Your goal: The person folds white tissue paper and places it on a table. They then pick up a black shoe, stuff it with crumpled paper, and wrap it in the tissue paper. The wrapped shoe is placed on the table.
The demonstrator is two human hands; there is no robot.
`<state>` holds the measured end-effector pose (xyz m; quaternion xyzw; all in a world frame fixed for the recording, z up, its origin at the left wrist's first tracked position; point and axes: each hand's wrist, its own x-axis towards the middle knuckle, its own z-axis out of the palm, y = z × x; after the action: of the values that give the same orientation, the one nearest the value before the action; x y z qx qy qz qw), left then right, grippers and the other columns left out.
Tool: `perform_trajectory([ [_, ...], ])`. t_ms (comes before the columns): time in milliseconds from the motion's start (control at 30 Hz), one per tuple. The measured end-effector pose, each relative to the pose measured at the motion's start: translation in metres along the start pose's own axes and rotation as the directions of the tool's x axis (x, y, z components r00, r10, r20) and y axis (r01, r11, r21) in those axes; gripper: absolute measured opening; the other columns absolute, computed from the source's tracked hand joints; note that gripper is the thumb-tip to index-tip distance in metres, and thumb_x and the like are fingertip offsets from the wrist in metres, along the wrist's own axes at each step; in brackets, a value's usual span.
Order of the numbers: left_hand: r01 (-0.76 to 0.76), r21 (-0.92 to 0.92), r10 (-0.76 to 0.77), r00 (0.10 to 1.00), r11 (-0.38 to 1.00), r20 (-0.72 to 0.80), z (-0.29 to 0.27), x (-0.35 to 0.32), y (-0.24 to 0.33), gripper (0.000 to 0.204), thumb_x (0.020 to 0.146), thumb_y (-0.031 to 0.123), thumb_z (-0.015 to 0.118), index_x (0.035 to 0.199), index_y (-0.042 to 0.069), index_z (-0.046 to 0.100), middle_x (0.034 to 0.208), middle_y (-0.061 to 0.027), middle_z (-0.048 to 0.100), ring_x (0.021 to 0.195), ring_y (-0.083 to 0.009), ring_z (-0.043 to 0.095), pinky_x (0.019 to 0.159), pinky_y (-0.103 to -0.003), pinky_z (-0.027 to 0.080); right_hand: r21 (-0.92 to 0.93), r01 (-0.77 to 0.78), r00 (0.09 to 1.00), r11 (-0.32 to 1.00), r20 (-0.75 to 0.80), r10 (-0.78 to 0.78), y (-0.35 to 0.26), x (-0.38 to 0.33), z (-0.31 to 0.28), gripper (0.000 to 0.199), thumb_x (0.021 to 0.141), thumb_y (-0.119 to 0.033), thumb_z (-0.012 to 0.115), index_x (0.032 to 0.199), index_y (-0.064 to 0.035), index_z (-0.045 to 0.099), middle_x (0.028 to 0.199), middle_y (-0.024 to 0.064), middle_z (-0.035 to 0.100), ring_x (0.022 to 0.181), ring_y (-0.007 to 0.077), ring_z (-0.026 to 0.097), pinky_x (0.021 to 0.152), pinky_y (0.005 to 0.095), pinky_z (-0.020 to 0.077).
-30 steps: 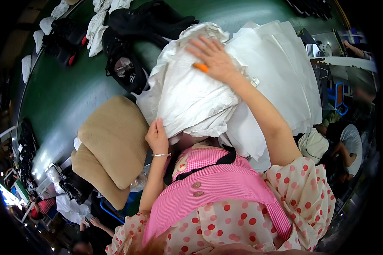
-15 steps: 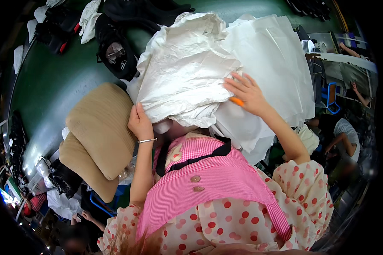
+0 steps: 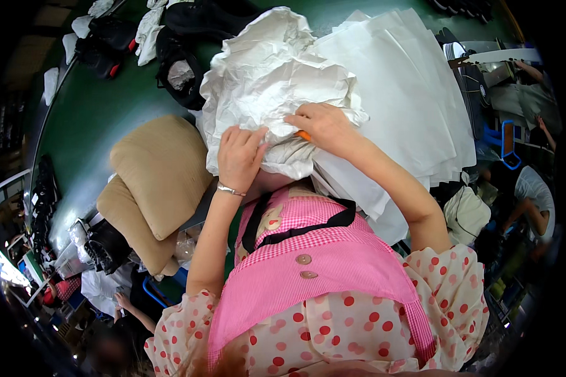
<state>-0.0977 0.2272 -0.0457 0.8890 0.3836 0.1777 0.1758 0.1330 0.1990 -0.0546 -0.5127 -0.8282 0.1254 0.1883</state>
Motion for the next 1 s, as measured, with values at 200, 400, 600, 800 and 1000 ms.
perform_trajectory([
  [200, 0.069, -0.011, -0.068, 0.936, 0.998, -0.346, -0.062, 0.017, 0.030, 0.065, 0.062, 0.025, 0.078, 0.121, 0.015, 0.054, 0.118, -0.0128, 0.046, 0.112, -0.0342, 0.042, 0.098, -0.042, 0.033, 0.602, -0.395, 0.767, 0.694, -0.200, 0.610, 0.034, -0.028, -0.069, 0.024, 0.084, -0.016, 0.057, 0.105, -0.0049, 0.060, 0.084, 0.0040, 0.061, 0.070, 0.0124, 0.056, 0.062, 0.0291, 0.0461],
  [400, 0.070, -0.078, -0.066, 0.996, 0.994, 0.058, 0.007, 0.001, 0.015, 0.069, 0.059, 0.035, 0.079, 0.122, 0.018, 0.053, 0.127, -0.0152, 0.041, 0.114, -0.0388, 0.039, 0.092, -0.046, 0.038, 0.935, -0.237, 0.272, 0.264, -0.197, 0.942, 0.052, -0.088, -0.138, 0.027, 0.088, -0.013, 0.054, 0.111, -0.0002, 0.058, 0.097, 0.0021, 0.060, 0.086, 0.0087, 0.054, 0.077, 0.0225, 0.0423],
  [600, 0.110, -0.220, -0.068, 0.980, 0.969, 0.188, 0.032, 0.021, 0.000, 0.022, 0.070, 0.014, 0.069, 0.091, 0.011, 0.062, 0.106, -0.0133, 0.050, 0.096, -0.0325, 0.051, 0.078, -0.040, 0.045, 0.852, -0.156, 0.084, 0.500, -0.493, 0.866, 0.015, -0.132, -0.191, 0.027, 0.088, -0.008, 0.055, 0.114, 0.0015, 0.057, 0.108, 0.0059, 0.061, 0.096, 0.0115, 0.056, 0.085, 0.0227, 0.0417],
  [800, -0.149, -0.254, 0.129, 0.987, 0.956, -0.094, 0.008, 0.085, 0.067, 0.012, 0.074, 0.009, 0.062, 0.086, 0.007, 0.061, 0.099, -0.0137, 0.054, 0.093, -0.0304, 0.054, 0.076, -0.038, 0.046, 0.576, -0.248, -0.063, 0.779, -0.812, 0.580, -0.013, -0.155, -0.222, 0.030, 0.086, -0.011, 0.060, 0.113, 0.0013, 0.058, 0.108, 0.0091, 0.061, 0.097, 0.0160, 0.058, 0.083, 0.0268, 0.0454],
  [1000, -0.363, -0.220, 0.413, 0.876, 0.905, 0.251, 0.130, 0.097, 0.101, 0.022, 0.074, 0.013, 0.062, 0.096, 0.008, 0.061, 0.126, -0.0120, 0.048, 0.111, -0.0302, 0.048, 0.090, -0.037, 0.043, 0.264, -0.513, 0.383, 0.817, -0.781, 0.493, -0.043, -0.089, -0.179, 0.034, 0.081, -0.002, 0.060, 0.115, -0.0008, 0.058, 0.103, 0.0095, 0.063, 0.085, 0.0153, 0.059, 0.074, 0.0236, 0.0455],
])
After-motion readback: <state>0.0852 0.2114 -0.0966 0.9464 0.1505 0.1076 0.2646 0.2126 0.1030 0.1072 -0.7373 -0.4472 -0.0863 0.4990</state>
